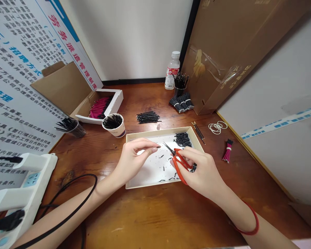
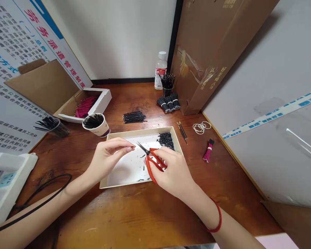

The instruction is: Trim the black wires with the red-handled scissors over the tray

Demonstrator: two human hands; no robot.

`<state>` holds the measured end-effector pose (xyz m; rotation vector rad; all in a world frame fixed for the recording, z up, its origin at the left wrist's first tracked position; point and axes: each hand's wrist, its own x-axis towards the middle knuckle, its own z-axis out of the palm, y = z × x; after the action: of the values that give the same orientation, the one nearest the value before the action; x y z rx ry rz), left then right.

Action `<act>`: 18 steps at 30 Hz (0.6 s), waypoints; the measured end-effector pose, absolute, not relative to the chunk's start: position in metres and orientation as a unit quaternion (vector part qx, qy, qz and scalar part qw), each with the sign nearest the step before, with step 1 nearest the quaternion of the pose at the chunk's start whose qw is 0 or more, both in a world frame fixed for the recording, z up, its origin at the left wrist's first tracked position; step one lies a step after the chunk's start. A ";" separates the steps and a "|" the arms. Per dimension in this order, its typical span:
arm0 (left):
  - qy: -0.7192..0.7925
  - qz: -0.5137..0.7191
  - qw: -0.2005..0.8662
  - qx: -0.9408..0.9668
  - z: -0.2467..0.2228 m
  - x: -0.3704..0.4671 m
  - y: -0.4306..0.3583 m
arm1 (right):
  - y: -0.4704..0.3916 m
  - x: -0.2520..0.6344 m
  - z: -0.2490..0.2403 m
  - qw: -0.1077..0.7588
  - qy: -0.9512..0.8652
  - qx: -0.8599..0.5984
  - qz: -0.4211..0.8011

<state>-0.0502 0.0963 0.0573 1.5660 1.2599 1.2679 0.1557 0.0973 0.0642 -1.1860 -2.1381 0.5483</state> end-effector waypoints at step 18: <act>0.511 0.529 0.372 0.566 0.051 -0.051 0.097 | 0.112 0.139 0.085 0.218 -0.782 -0.531 0.244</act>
<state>-0.0512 0.0972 0.0505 1.4505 1.3107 1.3551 0.1395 0.1120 0.0849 -1.4697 -2.1651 0.6749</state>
